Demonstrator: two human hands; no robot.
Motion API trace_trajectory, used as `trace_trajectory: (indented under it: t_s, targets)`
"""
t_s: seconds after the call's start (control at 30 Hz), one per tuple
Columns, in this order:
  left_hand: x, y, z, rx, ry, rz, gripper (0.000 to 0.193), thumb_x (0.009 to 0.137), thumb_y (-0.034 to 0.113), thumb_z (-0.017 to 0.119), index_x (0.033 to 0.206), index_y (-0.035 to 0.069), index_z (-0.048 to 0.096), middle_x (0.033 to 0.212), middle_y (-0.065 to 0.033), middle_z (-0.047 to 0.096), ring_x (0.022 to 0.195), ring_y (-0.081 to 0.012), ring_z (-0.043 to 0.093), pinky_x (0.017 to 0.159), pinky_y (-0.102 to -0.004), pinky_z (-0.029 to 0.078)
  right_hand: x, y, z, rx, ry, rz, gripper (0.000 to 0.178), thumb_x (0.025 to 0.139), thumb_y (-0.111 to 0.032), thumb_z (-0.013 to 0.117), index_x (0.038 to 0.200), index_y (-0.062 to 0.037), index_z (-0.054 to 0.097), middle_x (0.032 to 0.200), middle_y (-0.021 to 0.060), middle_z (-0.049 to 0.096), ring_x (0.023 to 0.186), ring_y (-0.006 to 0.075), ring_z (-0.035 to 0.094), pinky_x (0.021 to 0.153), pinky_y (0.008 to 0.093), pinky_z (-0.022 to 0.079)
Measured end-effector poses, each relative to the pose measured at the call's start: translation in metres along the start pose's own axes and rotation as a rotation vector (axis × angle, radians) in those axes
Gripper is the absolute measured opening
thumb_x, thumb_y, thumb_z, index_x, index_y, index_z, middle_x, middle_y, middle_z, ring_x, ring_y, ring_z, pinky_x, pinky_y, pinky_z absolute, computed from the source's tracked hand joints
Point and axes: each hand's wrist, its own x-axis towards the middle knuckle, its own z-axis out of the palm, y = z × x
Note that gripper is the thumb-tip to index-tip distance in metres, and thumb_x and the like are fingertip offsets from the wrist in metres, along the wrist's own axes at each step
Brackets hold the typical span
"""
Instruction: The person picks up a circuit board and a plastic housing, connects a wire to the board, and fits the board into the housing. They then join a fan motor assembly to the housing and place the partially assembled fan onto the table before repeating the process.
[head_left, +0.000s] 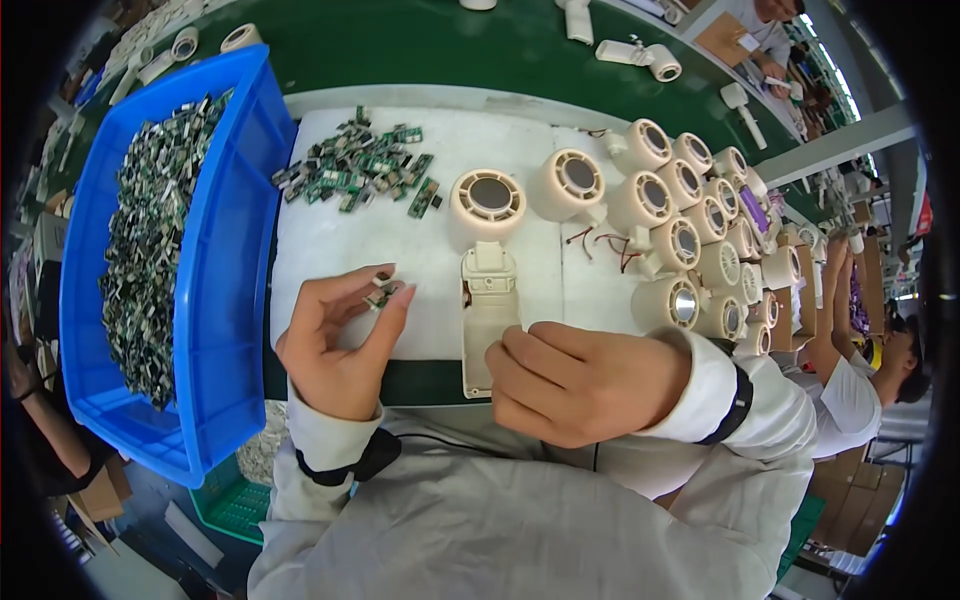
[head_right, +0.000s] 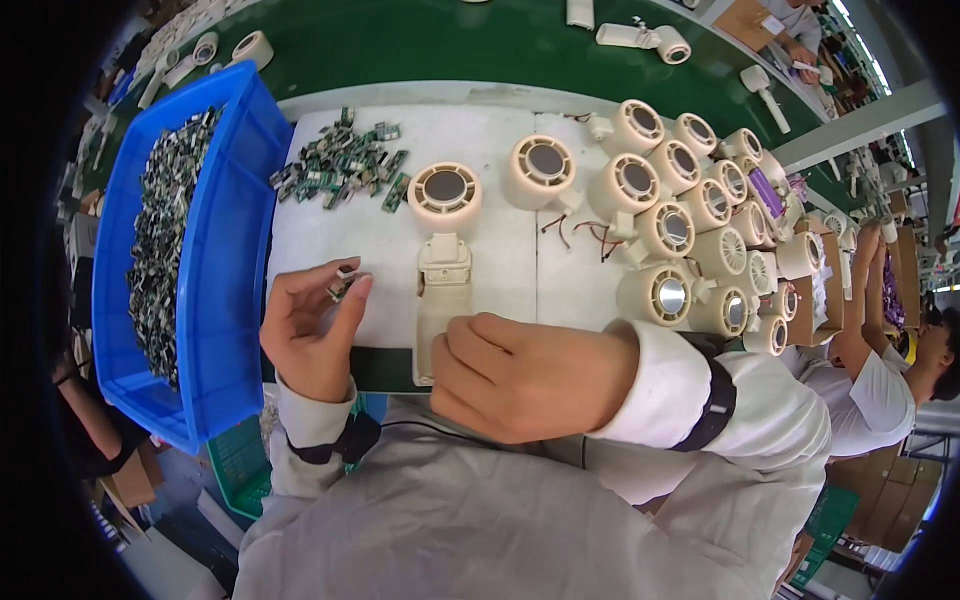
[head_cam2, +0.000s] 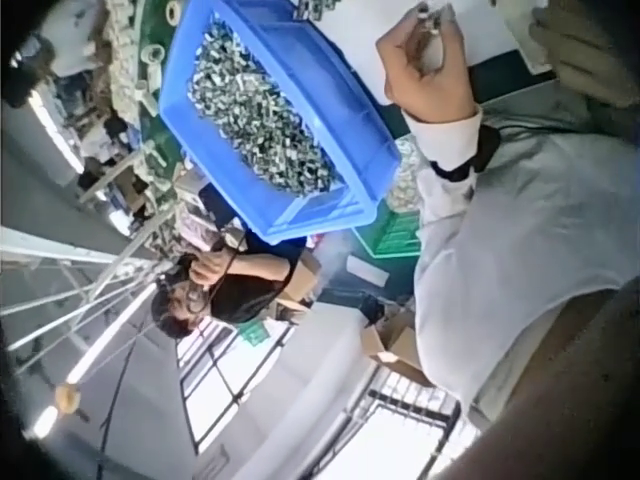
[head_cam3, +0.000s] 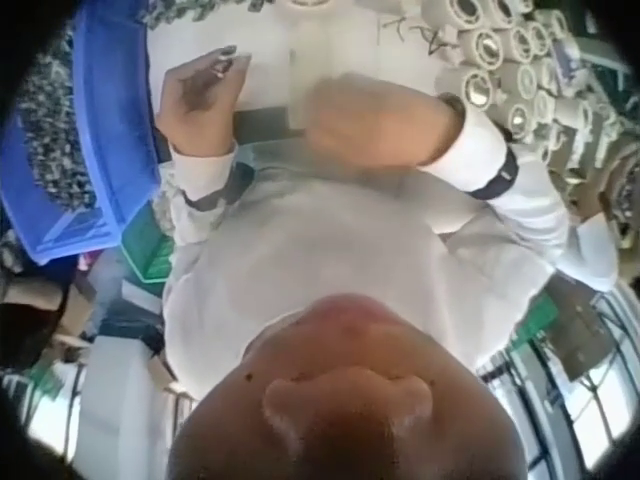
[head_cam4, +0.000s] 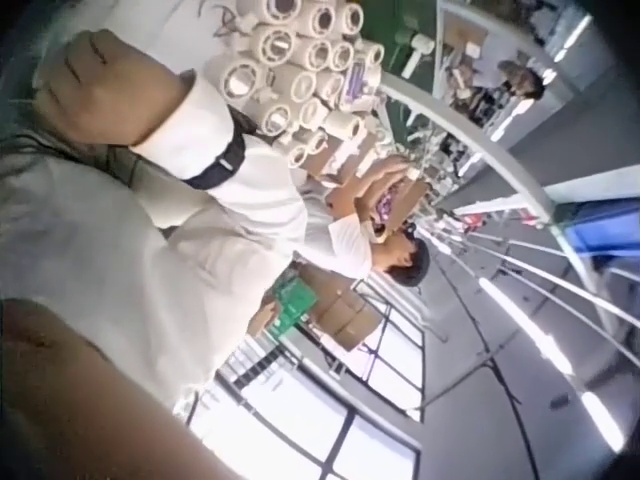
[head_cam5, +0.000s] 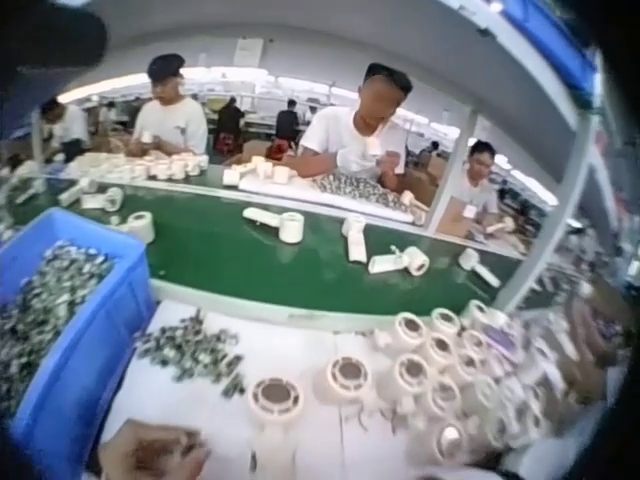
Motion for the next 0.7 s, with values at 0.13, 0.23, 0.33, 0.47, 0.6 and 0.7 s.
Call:
trace_trajectory:
  t_s: [0.13, 0.23, 0.33, 0.47, 0.6, 0.7]
  targets:
    - [-0.002, -0.002, -0.008, 0.031, -0.038, 0.017, 0.029, 0.078, 0.007, 0.085, 0.100, 0.001, 0.067, 0.090, -0.0067, 0.073, 0.077, -0.0100, 0.068, 0.067, -0.0229, 0.052, -0.001, -0.007, 0.003, 0.148, -0.204, 0.116, 0.021, 0.072, -0.012, 0.070, 0.089, -0.0037, 0.061, 0.104, 0.0122, 0.066, 0.090, 0.0239, 0.066, 0.073, 0.0314, 0.056]
    - [-0.005, -0.002, -0.015, 0.097, -0.097, 0.014, 0.028, 0.076, 0.010, 0.088, 0.096, 0.003, 0.069, 0.083, -0.0052, 0.072, 0.071, -0.0078, 0.066, 0.059, -0.0225, 0.049, -0.003, 0.010, 0.012, 0.381, -0.021, 0.211, 0.026, 0.074, -0.013, 0.073, 0.096, -0.0045, 0.064, 0.097, 0.0091, 0.066, 0.083, 0.0219, 0.066, 0.068, 0.0304, 0.055]
    - [-0.002, 0.009, -0.017, 0.148, -0.260, 0.062, 0.028, 0.071, 0.014, 0.090, 0.090, 0.003, 0.072, 0.075, -0.0059, 0.070, 0.063, -0.0120, 0.065, 0.053, -0.0266, 0.047, 0.009, 0.014, 0.010, 0.467, 0.017, 0.551, 0.026, 0.076, -0.014, 0.074, 0.100, -0.0068, 0.066, 0.089, 0.0066, 0.065, 0.075, 0.0205, 0.066, 0.064, 0.0313, 0.054]
    - [0.007, 0.007, -0.020, 0.182, -0.558, 0.372, 0.026, 0.074, 0.008, 0.086, 0.093, -0.001, 0.071, 0.082, -0.0112, 0.071, 0.068, -0.0181, 0.068, 0.060, -0.0285, 0.052, 0.011, 0.025, 0.032, 0.419, -0.009, 0.602, 0.026, 0.080, -0.016, 0.075, 0.104, -0.0099, 0.068, 0.078, 0.0038, 0.062, 0.067, 0.0193, 0.065, 0.057, 0.0329, 0.052]
    - [0.006, 0.000, -0.013, 0.061, -0.679, 0.471, 0.029, 0.071, 0.013, 0.089, 0.090, 0.000, 0.073, 0.079, -0.0127, 0.071, 0.067, -0.0245, 0.069, 0.060, -0.0297, 0.053, 0.010, 0.030, 0.039, 0.316, -0.054, 0.444, 0.026, 0.081, -0.017, 0.076, 0.106, -0.0119, 0.069, 0.074, 0.0025, 0.061, 0.063, 0.0198, 0.063, 0.053, 0.0338, 0.050]
    - [0.004, 0.000, -0.011, 0.069, -0.689, 0.442, 0.027, 0.070, 0.015, 0.089, 0.087, 0.002, 0.072, 0.077, -0.0113, 0.071, 0.064, -0.0249, 0.067, 0.057, -0.0310, 0.052, 0.012, 0.028, 0.044, 0.313, -0.014, 0.400, 0.025, 0.081, -0.017, 0.076, 0.105, -0.0121, 0.070, 0.072, 0.0023, 0.061, 0.061, 0.0196, 0.063, 0.052, 0.0333, 0.049]
